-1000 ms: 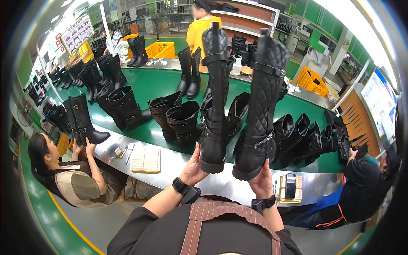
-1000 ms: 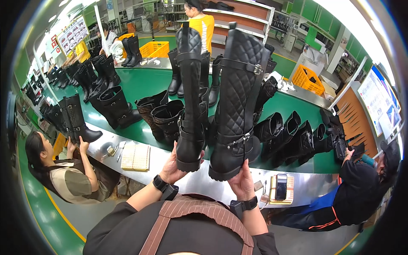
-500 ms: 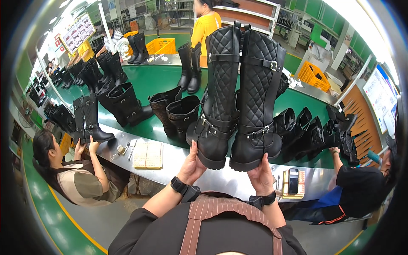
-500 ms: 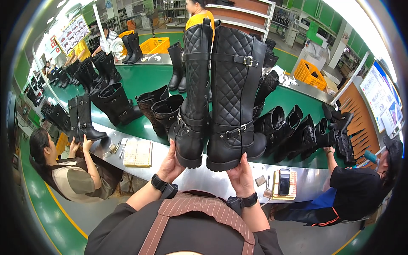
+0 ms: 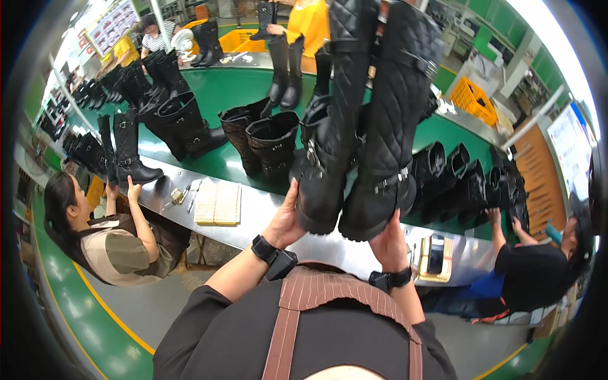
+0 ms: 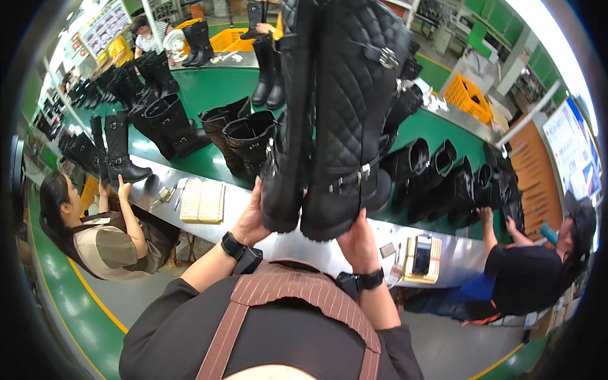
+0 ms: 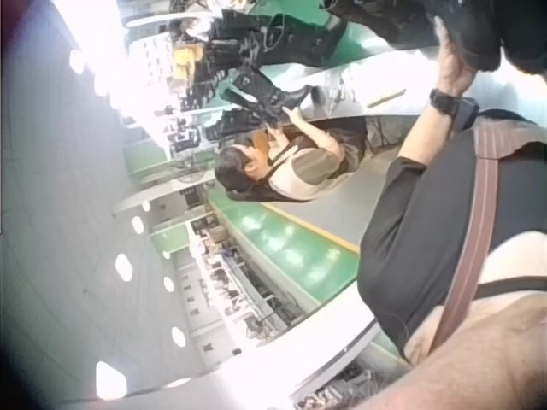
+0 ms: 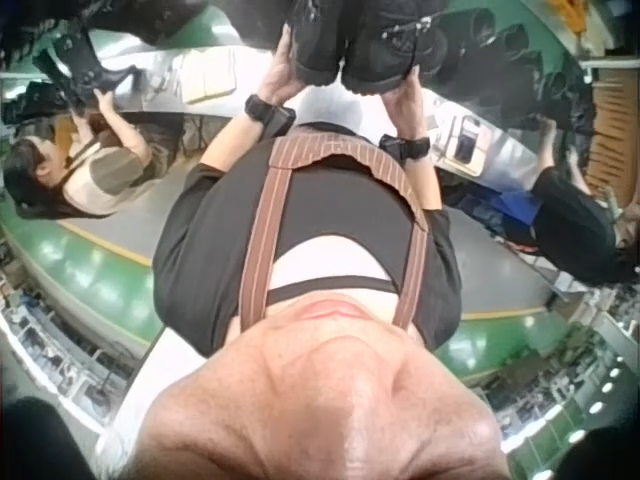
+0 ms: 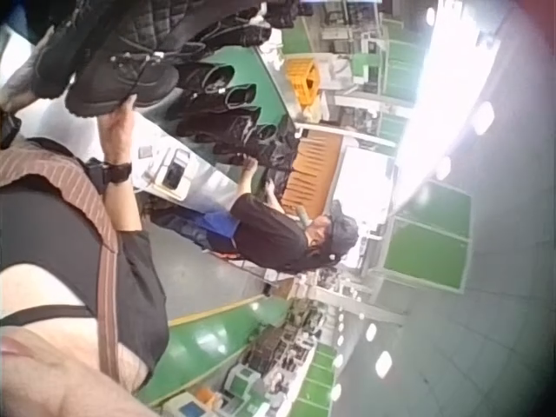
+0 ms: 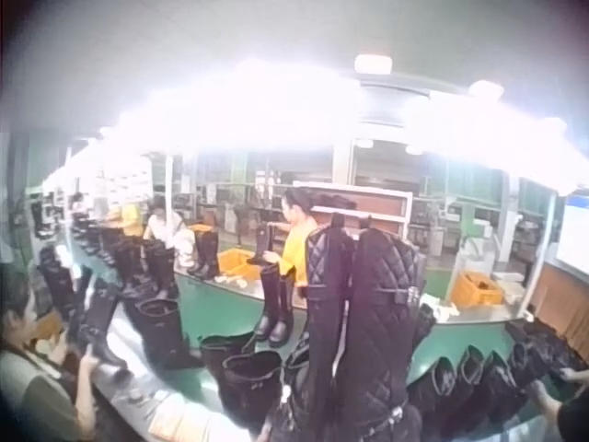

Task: Inspecting and organizing newly manufactured black boots on an assembly line conveyor.

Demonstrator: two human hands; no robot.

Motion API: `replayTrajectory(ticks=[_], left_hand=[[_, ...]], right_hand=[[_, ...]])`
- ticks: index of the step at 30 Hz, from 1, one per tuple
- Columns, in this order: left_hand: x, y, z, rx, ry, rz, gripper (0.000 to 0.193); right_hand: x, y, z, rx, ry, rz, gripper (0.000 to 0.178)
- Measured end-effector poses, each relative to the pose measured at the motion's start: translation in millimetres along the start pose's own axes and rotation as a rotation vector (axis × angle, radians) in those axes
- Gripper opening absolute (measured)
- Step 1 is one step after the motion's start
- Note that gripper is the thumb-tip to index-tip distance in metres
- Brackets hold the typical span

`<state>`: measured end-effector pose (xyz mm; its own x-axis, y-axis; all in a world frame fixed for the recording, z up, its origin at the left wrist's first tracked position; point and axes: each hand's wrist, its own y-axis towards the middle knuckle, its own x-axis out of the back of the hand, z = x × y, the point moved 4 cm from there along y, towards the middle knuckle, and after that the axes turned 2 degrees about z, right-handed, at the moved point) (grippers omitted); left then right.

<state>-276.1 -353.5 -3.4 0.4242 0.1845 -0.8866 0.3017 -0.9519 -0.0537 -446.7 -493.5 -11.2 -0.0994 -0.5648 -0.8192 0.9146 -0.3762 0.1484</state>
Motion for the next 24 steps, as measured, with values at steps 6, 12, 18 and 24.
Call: replayTrajectory(ticks=[6, 12, 18, 24], left_hand=[[-4.7, 16.7, -7.2, -0.293, 0.402, 0.119, 0.05], [26.0, 19.1, 11.8, 0.49, -0.608, 0.286, 0.04], [52.0, 28.6, 52.6, 0.646, -0.218, 0.225, 0.04], [113.1, 20.5, 13.6, 0.547, 0.384, -0.113, 0.054]], right_hand=[[4.9, -7.3, 14.1, 0.185, -1.137, -0.398, 0.076], [-43.4, -9.3, 115.2, 0.415, -0.938, -0.001, 0.073], [-44.2, 20.2, 130.8, 0.209, -0.37, 0.029, 0.057], [-49.3, 26.8, 98.3, 0.25, -0.602, -0.333, 0.042]])
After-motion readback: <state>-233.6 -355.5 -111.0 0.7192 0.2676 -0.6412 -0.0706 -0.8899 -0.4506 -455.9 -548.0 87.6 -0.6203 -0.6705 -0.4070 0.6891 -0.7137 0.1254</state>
